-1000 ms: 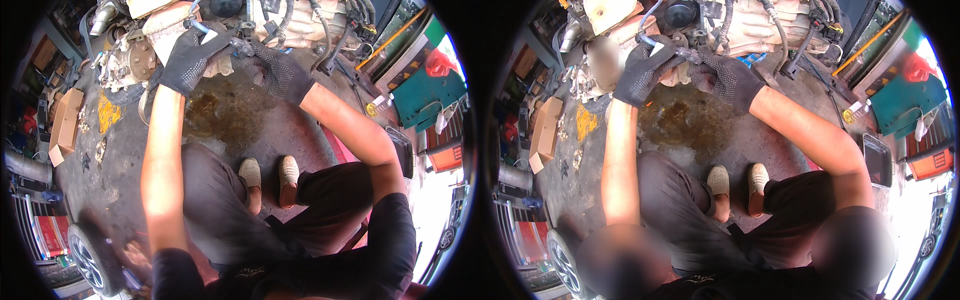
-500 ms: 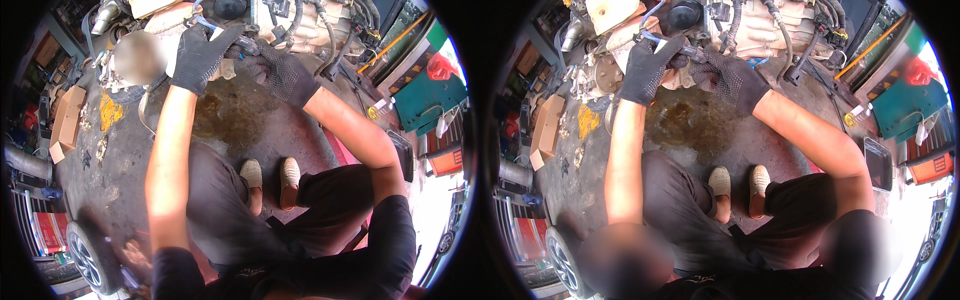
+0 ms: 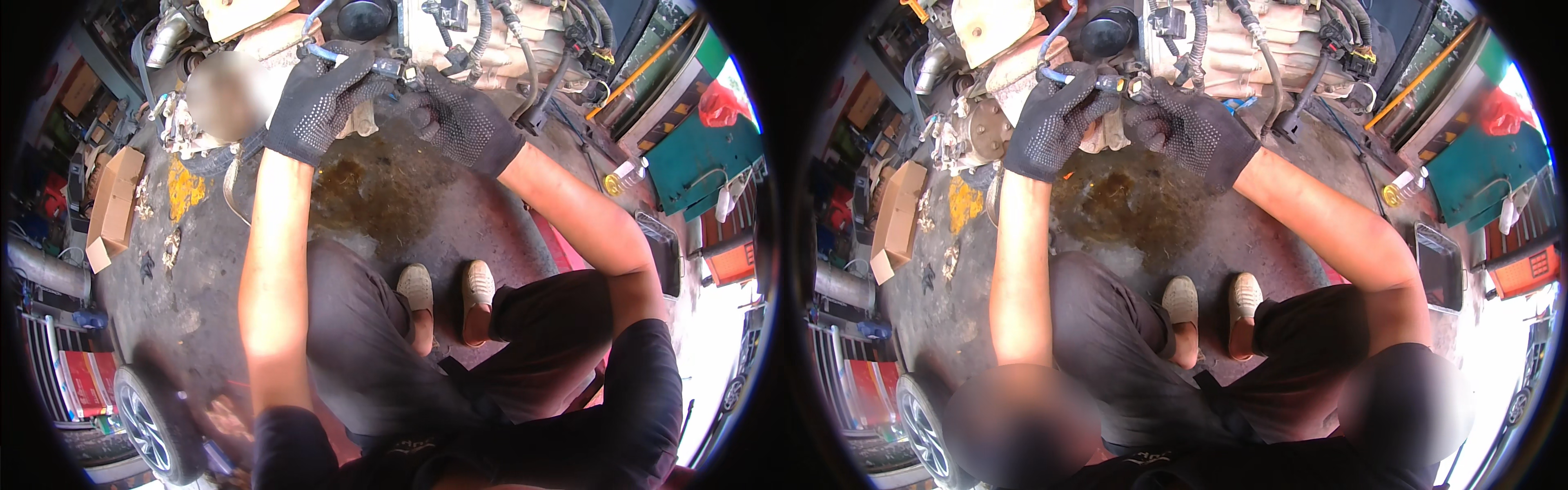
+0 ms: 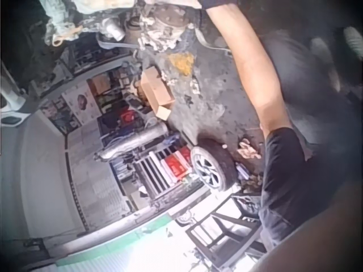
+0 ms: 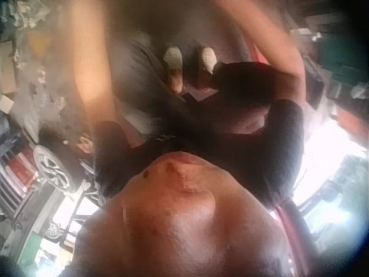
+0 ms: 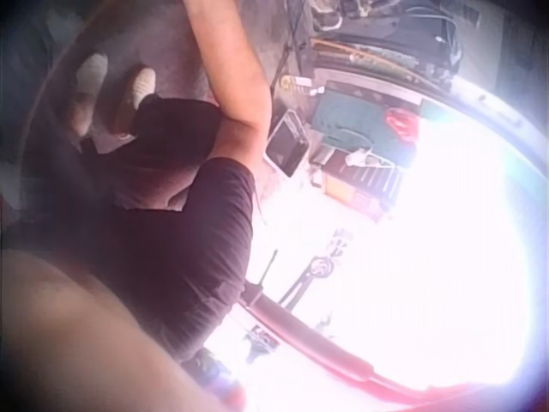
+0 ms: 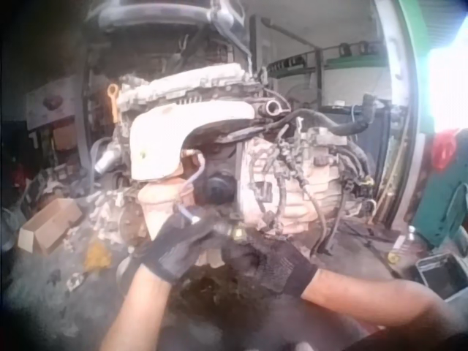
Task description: The person works on a car engine, disconnecting and reconnecting electrical connectors and spark plug wires. They manipulate hoses and components within the engine bay using gloved hands.
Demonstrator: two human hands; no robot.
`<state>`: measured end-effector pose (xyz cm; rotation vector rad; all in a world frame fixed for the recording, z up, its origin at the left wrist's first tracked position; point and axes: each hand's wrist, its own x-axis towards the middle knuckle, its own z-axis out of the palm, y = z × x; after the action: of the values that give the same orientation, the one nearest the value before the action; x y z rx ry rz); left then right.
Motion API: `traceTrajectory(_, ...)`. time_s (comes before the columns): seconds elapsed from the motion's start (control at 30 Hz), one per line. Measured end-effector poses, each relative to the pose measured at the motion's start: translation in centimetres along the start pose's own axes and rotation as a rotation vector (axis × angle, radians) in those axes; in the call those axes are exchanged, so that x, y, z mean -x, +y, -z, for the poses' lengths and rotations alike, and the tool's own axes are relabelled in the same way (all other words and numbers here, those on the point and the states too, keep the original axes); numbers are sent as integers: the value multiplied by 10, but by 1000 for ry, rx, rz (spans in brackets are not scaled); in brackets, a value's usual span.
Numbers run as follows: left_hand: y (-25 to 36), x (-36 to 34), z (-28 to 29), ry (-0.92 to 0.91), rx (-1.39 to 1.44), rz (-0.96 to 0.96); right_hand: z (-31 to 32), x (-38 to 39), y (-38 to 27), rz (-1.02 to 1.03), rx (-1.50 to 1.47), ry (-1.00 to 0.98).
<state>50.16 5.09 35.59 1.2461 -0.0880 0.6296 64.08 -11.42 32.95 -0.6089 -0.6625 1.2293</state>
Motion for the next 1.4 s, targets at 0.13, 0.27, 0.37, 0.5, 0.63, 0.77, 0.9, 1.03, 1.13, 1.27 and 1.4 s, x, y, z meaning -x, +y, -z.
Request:
traceTrajectory(0.13,2,2,0,23,-82,-9,-11,6,1,30,116,89)
traceTrajectory(0.27,2,1,2,52,-190,-20,-5,5,-1,-13,69,58)
traceTrajectory(0.37,4,2,5,110,-467,-39,-5,4,0,8,137,112)
traceTrajectory(0.5,10,6,-3,115,-789,-238,-4,4,2,102,340,217)
traceTrajectory(0.63,10,7,-3,98,-763,-253,-20,7,-3,114,494,282)
traceTrajectory(0.77,9,4,-4,108,-764,-287,-17,7,-13,82,633,216)
traceTrajectory(0.9,10,2,0,114,-832,-278,-8,6,-13,99,634,149)
traceTrajectory(1.03,10,2,-7,72,-840,-298,-7,7,-10,147,658,183)
traceTrajectory(1.13,2,1,-12,97,-811,-305,-19,7,-7,159,699,248)
traceTrajectory(1.27,7,2,-18,128,-917,-170,-13,3,-7,238,790,192)
traceTrajectory(1.4,6,1,-20,154,-662,-36,-4,-2,-4,444,1071,121)
